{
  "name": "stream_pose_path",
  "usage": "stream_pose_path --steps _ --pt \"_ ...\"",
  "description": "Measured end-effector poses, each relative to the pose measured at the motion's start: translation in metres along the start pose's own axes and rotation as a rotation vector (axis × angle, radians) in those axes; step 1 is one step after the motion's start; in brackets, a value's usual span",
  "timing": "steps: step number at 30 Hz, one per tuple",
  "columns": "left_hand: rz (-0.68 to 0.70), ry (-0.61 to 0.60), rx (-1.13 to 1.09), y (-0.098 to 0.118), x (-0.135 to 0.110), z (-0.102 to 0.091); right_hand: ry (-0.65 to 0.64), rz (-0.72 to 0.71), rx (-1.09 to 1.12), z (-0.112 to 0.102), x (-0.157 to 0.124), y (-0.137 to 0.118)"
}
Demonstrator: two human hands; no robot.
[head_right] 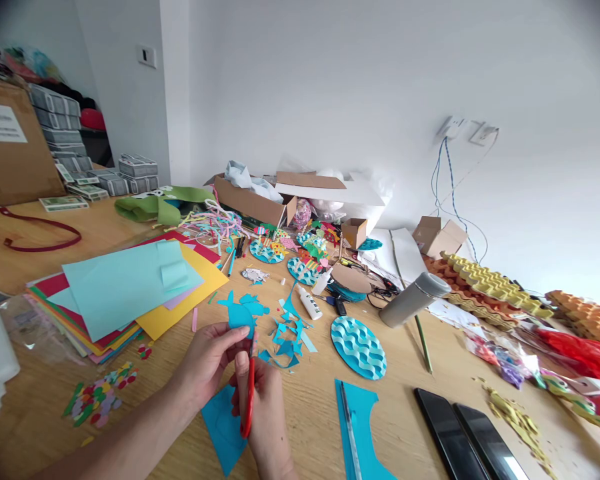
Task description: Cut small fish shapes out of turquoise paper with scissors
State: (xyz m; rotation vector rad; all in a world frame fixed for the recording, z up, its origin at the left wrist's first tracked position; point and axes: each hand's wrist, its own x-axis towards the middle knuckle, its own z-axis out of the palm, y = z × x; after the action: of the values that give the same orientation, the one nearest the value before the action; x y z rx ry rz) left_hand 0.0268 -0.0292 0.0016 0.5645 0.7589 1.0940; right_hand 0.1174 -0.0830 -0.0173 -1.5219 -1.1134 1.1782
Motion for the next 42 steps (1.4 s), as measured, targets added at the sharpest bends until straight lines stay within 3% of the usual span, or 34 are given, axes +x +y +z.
stream_pose_path --steps 22,28,42 --pt "-0.01 -0.06 0.026 0.0009 0.0 0.0012 0.027 0.056 -0.025 -0.0023 0.0046 -0.0069" --pt "0.02 0.016 0.026 -0.0012 0.0037 -0.0003 0.029 0.065 -0.027 -0.0027 0.004 -0.0065" --pt "0.037 0.04 0.004 -0.0027 0.0036 -0.0006 0.043 0.053 -0.057 -0.0028 0.0038 -0.0069"
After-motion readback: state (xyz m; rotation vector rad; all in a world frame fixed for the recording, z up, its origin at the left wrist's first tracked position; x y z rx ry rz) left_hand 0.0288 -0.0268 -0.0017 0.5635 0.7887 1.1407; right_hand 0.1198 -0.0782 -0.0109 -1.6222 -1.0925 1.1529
